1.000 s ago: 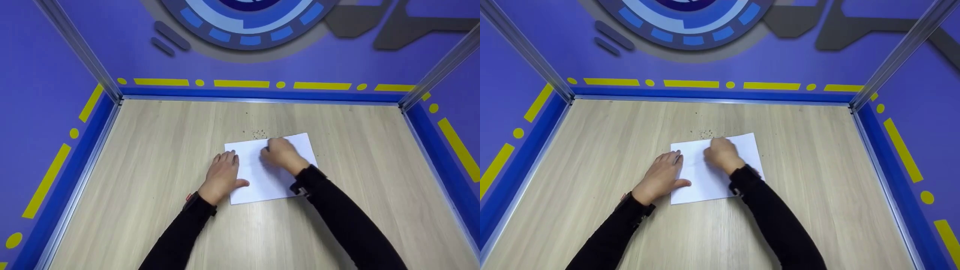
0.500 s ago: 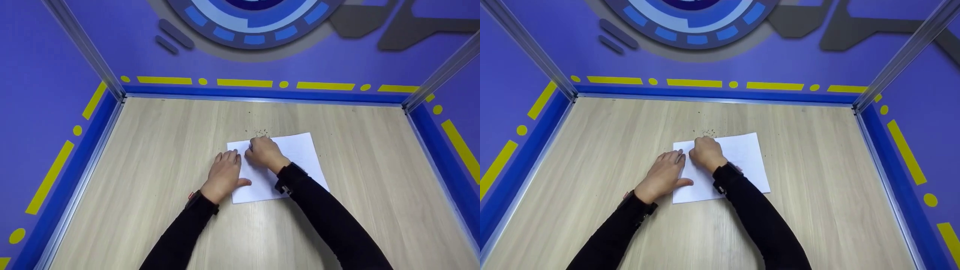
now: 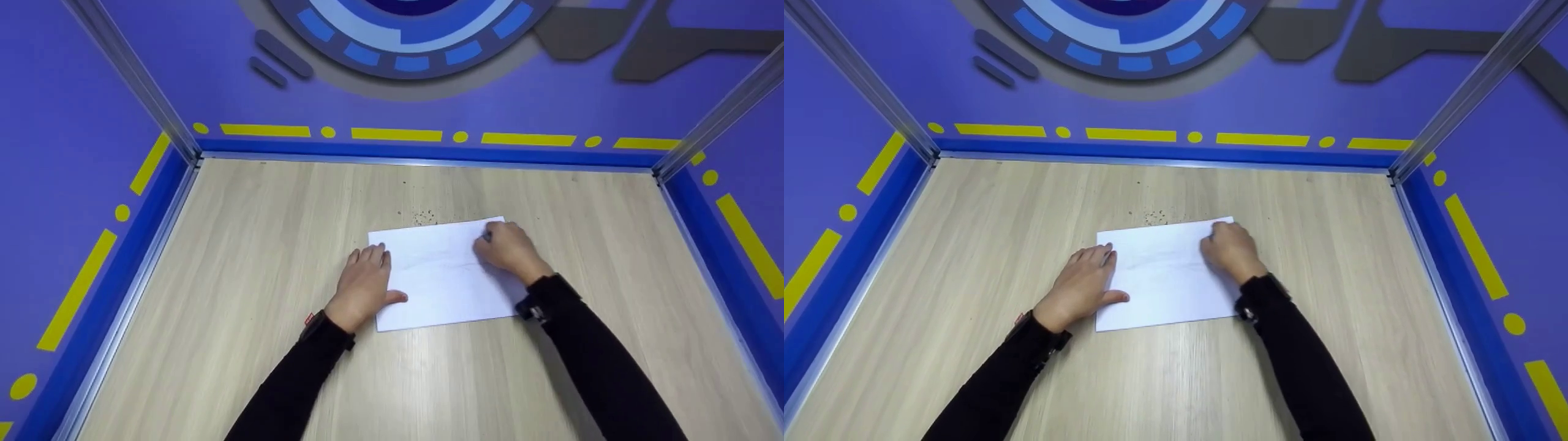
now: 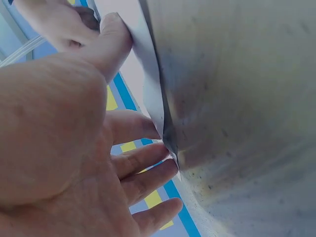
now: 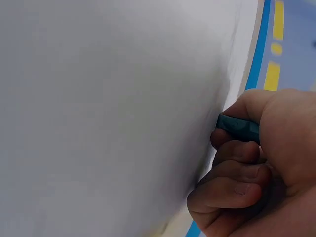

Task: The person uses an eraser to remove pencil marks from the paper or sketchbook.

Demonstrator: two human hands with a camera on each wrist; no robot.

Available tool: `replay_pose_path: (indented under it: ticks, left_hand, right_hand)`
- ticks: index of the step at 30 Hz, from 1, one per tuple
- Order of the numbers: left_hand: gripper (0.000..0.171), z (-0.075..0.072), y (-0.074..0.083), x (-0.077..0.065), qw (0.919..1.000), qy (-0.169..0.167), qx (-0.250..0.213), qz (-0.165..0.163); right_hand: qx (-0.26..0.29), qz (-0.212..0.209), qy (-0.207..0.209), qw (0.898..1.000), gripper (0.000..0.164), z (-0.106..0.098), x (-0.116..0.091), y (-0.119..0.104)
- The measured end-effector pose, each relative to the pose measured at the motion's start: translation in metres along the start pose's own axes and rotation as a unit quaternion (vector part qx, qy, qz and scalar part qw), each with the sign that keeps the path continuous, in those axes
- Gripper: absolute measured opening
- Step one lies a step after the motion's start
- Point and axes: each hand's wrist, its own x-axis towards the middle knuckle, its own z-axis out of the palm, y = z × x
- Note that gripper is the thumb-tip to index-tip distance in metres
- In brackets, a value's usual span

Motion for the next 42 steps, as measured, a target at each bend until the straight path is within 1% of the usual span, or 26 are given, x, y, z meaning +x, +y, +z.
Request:
replay_pose_path:
  ticks: [2,5,8,13,15,17,21,23,27,30,33,34,37,40,41,42]
  left_hand:
    - [0.105,0.0,0.0,0.0,1.0,0.002,0.002,0.001]
    - [0.105,0.001,0.0,-0.001,1.0,0.006,0.005,0.001]
    - [0.105,0.001,0.0,0.0,1.0,0.006,0.006,0.001]
    - [0.105,0.0,0.0,0.001,1.0,-0.002,0.003,0.002]
    - [0.105,0.001,0.0,0.001,1.0,-0.004,0.001,0.002]
    - [0.105,0.0,0.0,0.001,1.0,-0.006,-0.003,0.002]
    - [0.104,0.001,-0.001,0.0,0.9999,-0.01,-0.011,0.005]
    - [0.104,0.001,0.0,-0.001,0.9998,-0.008,-0.016,0.008]
    - [0.102,0.0,0.001,-0.001,0.9998,-0.001,-0.02,0.008]
    - [0.102,0.0,0.003,-0.002,0.9998,-0.002,-0.019,0.003]
    - [0.102,0.0,0.003,-0.003,0.9999,-0.001,-0.016,0.002]
    - [0.103,0.0,0.004,-0.003,0.9999,-0.001,-0.013,0.002]
    - [0.104,0.0,0.006,-0.004,0.9999,-0.008,-0.006,-0.001]
    - [0.105,-0.001,0.008,-0.005,0.9998,-0.02,0.004,-0.006]
    - [0.105,-0.001,0.008,-0.005,0.9997,-0.023,0.008,-0.009]
    - [0.105,-0.001,0.008,-0.005,0.9995,-0.026,0.013,-0.011]
  right_hand:
    - [-0.005,0.01,0.006,1.0,0.022,-0.005,-0.003,0.011]
    - [-0.014,0.016,0.006,1.0,0.023,-0.01,-0.004,0.018]
    - [-0.025,0.02,-0.003,0.999,0.025,-0.013,-0.004,0.015]
    - [-0.037,0.032,-0.008,0.999,0.027,-0.016,-0.004,0.003]
    - [-0.025,0.031,-0.007,0.999,0.026,-0.012,-0.005,-0.004]
    - [-0.003,0.026,-0.013,1.0,0.025,-0.006,-0.004,-0.014]
    - [0.029,0.001,-0.027,0.999,0.024,0.013,-0.005,-0.04]
    - [0.026,-0.019,-0.026,0.999,0.026,0.022,-0.004,-0.054]
    - [0.002,-0.057,-0.014,0.998,0.032,0.036,0.0,-0.087]
    - [-0.012,-0.074,-0.015,0.997,0.031,0.045,0.006,-0.111]
    - [-0.022,-0.086,-0.022,0.996,0.031,0.055,0.012,-0.13]
    - [-0.025,-0.095,-0.018,0.995,0.032,0.066,0.019,-0.126]
    - [-0.028,-0.095,-0.019,0.995,0.03,0.073,0.022,-0.13]
    - [-0.025,-0.093,-0.011,0.995,0.029,0.076,0.023,-0.126]
    - [-0.023,-0.084,-0.016,0.996,0.027,0.068,0.016,-0.133]
    - [-0.023,-0.085,-0.016,0.996,0.027,0.067,0.016,-0.131]
